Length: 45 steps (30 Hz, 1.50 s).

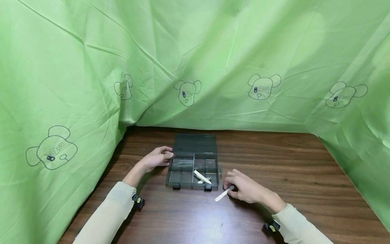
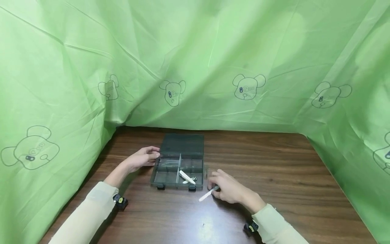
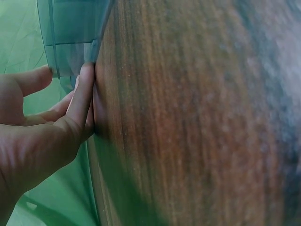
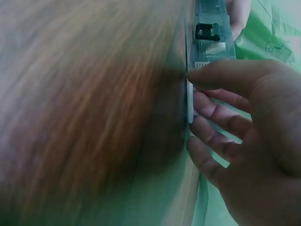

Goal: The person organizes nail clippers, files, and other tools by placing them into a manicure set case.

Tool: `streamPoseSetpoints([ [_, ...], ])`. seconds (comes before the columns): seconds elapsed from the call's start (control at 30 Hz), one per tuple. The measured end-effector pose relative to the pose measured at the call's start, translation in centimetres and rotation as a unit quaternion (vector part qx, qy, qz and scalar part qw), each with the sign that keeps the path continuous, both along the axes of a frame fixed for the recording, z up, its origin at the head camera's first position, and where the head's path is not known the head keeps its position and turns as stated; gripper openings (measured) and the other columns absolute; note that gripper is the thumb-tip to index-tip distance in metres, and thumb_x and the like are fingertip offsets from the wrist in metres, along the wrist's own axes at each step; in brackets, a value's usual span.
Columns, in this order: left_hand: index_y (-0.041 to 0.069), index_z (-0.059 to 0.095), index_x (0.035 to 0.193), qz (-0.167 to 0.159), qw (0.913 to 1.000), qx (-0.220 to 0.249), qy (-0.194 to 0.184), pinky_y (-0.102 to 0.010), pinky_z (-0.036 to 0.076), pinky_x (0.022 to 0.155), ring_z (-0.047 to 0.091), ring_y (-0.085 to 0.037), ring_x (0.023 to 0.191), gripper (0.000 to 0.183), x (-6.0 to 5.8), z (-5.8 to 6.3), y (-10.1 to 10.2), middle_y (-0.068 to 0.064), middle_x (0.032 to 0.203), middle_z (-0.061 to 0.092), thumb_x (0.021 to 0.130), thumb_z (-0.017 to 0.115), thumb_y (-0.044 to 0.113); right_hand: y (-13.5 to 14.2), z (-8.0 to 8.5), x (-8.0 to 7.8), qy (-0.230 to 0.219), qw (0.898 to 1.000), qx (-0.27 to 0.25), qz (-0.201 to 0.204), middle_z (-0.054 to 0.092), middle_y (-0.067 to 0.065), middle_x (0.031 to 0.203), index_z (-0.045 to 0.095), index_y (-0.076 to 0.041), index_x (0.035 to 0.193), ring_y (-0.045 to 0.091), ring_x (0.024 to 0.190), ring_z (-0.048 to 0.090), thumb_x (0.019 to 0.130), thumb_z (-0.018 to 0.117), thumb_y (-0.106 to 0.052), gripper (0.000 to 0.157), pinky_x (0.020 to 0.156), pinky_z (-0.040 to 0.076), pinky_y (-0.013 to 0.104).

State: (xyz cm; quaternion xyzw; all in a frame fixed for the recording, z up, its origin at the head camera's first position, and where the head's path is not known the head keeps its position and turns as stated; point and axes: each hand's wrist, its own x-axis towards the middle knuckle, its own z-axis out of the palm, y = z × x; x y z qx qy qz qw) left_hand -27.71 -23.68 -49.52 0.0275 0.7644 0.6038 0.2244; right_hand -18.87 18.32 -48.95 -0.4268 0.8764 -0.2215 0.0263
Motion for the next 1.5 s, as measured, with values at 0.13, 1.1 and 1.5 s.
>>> streamPoseSetpoints([
  [0.13,-0.003,0.039,0.156,-0.002,1.0000,0.000,-0.001,-0.041,0.058,0.102,0.056,-0.037,0.136,0.052,0.0,0.0,0.0,-0.025,0.146,0.054,0.111,0.058,0.017,0.6,0.2,0.2,-0.035,0.999,-0.011,0.002,0.059,-0.007,0.088,0.067,-0.018,0.089,0.011,0.087,0.052,0.083,0.079,-0.002,0.021,0.076,0.048,0.026],
  [1.1,-0.006,0.039,0.155,-0.009,1.0000,-0.001,0.003,-0.045,0.056,0.105,0.052,-0.043,0.140,0.052,-0.4,0.1,-0.1,-0.029,0.150,0.053,0.112,0.055,0.018,-15.3,3.7,-3.8,-0.006,0.993,-0.121,-0.007,0.061,-0.005,0.088,0.069,-0.014,0.090,0.006,0.078,0.058,0.093,0.075,0.000,0.016,0.069,0.053,0.018],
  [1.5,-0.011,0.040,0.153,0.026,0.9987,-0.035,0.026,-0.044,0.060,0.097,0.061,-0.041,0.130,0.053,-0.2,1.2,0.2,-0.030,0.144,0.056,0.111,0.057,0.017,-14.8,4.1,-3.1,0.020,0.999,-0.030,0.001,0.066,0.000,0.113,0.074,-0.009,0.117,0.015,0.107,0.061,0.099,0.077,-0.025,0.024,0.101,0.053,0.037],
])
